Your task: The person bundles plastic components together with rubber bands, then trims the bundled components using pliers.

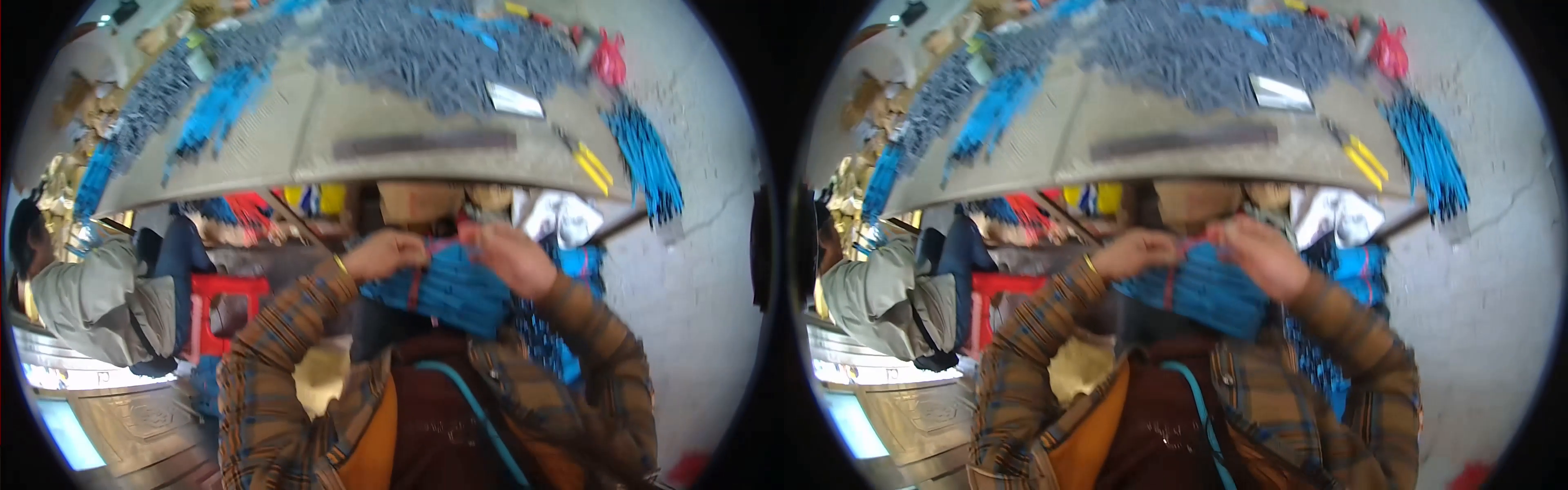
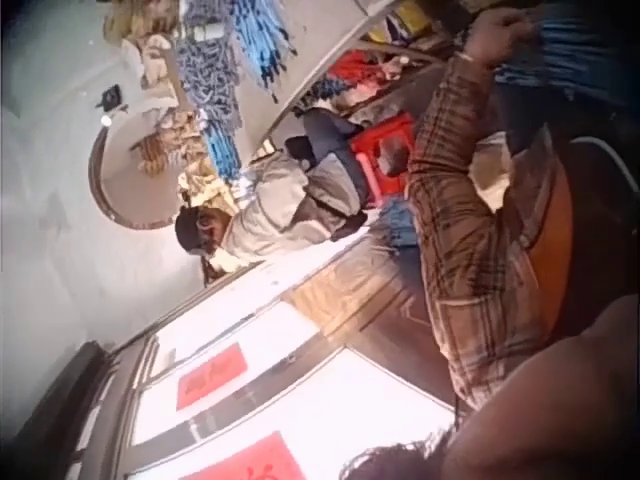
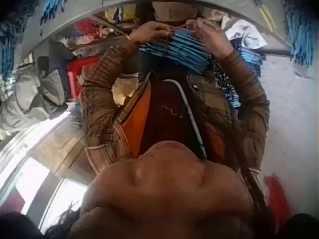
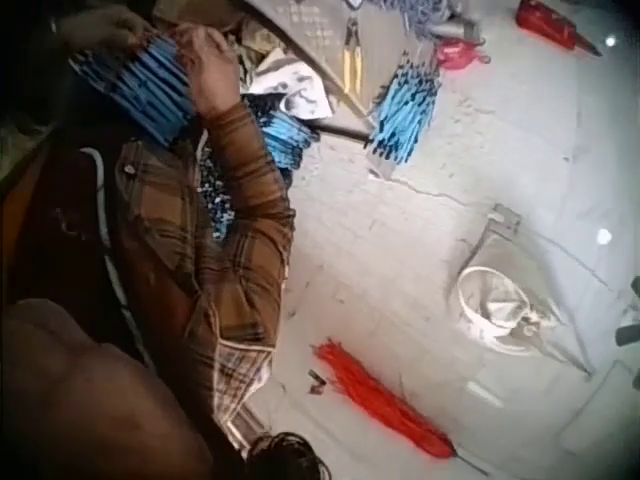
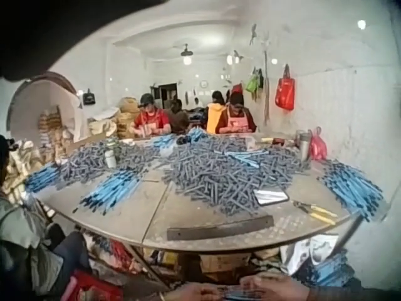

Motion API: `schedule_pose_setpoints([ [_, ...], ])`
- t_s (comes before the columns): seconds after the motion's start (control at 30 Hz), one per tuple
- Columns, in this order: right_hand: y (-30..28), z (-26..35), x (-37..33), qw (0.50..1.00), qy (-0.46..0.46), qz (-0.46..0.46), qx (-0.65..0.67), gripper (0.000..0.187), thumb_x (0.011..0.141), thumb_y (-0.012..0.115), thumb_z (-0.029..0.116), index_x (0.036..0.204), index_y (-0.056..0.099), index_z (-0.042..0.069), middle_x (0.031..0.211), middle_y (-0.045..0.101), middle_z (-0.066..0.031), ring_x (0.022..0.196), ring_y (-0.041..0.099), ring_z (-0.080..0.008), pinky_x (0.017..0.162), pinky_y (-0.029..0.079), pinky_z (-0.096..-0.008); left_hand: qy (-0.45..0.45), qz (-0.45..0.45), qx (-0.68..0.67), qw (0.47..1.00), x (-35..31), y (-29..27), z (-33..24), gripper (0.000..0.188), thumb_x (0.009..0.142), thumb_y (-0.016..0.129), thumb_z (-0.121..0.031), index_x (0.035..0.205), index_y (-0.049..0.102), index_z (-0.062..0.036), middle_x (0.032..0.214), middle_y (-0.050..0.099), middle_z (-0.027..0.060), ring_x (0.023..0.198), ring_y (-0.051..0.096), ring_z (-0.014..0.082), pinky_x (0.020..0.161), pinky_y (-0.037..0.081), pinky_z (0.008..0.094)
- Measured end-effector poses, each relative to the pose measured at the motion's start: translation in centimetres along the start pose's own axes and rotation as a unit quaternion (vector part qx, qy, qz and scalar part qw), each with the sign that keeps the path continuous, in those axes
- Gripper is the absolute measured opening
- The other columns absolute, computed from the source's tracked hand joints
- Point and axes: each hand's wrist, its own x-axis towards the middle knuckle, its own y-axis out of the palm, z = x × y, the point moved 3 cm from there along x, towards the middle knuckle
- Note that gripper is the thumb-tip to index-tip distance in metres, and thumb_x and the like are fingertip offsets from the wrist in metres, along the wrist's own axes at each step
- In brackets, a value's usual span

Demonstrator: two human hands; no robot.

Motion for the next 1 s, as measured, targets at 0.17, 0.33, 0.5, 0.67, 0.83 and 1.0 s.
schedule_pose_setpoints([
  [0.17, -0.9, -0.9, 2.5, 0.985, -0.02, 0.014, 0.173, 0.019, 0.091, 0.043, 0.022, 0.088, 0.05, 0.005, 0.088, 0.054, -0.0045, 0.094, 0.053, -0.0209, 0.091, 0.04, -0.0384, 0.042, -0.008, -0.052, 0.998, 0.6, 0.7, -0.9, 0.017, 0.086, 0.054, -0.015, 0.094, 0.06, -0.0008, 0.087, 0.06, 0.0, 0.084, 0.052, 0.0062, 0.078, 0.042, 0.0222],
  [0.33, -0.4, -2.0, 2.0, 0.976, -0.035, 0.035, 0.211, 0.021, 0.091, 0.043, 0.023, 0.082, 0.048, 0.006, 0.086, 0.053, -0.005, 0.091, 0.054, -0.0215, 0.089, 0.042, -0.0418, 0.043, -0.062, -0.025, 0.997, -0.3, 1.5, 0.5, 0.018, 0.087, 0.053, -0.015, 0.095, 0.059, -0.0002, 0.089, 0.06, 0.001, 0.085, 0.052, 0.0071, 0.078, 0.043, 0.0228],
  [0.5, -0.6, -3.1, 1.6, 0.968, -0.036, 0.007, 0.248, 0.02, 0.09, 0.044, 0.023, 0.08, 0.049, 0.007, 0.084, 0.052, -0.0049, 0.086, 0.054, -0.021, 0.087, 0.043, -0.0429, 0.087, -0.126, -0.035, 0.988, -0.3, 2.8, 1.0, 0.013, 0.083, 0.055, -0.014, 0.081, 0.058, -0.0015, 0.072, 0.055, 0.0034, 0.069, 0.05, 0.0095, 0.065, 0.042, 0.0247],
  [0.67, -1.0, -3.1, 1.5, 0.958, -0.072, 0.021, 0.279, 0.018, 0.09, 0.045, 0.023, 0.082, 0.048, 0.007, 0.082, 0.052, -0.0048, 0.082, 0.053, -0.0206, 0.086, 0.042, -0.0433, 0.111, -0.143, -0.027, 0.983, -0.6, 2.5, 0.5, 0.013, 0.084, 0.054, -0.015, 0.083, 0.058, -0.002, 0.073, 0.056, 0.0042, 0.07, 0.05, 0.0101, 0.065, 0.042, 0.0243],
  [0.83, -1.0, -1.7, 2.4, 0.965, -0.053, 0.015, 0.257, 0.017, 0.091, 0.044, 0.024, 0.084, 0.047, 0.01, 0.079, 0.05, -0.002, 0.078, 0.052, -0.0179, 0.085, 0.043, -0.0423, 0.222, -0.226, 0.077, 0.945, -0.4, 2.1, -1.3, 0.015, 0.086, 0.052, -0.015, 0.085, 0.058, -0.0015, 0.075, 0.057, 0.0033, 0.069, 0.051, 0.0099, 0.065, 0.042, 0.0235],
  [1.0, -1.3, -2.2, 2.1, 0.956, -0.026, 0.012, 0.293, 0.014, 0.091, 0.044, 0.022, 0.082, 0.047, 0.012, 0.073, 0.045, -0.0003, 0.072, 0.049, -0.0164, 0.079, 0.044, -0.0419, 0.147, -0.19, -0.077, 0.968, -0.8, 3.7, -2.3, 0.017, 0.088, 0.049, -0.016, 0.088, 0.058, -0.0014, 0.079, 0.059, 0.0026, 0.077, 0.054, 0.0102, 0.073, 0.043, 0.0241],
])
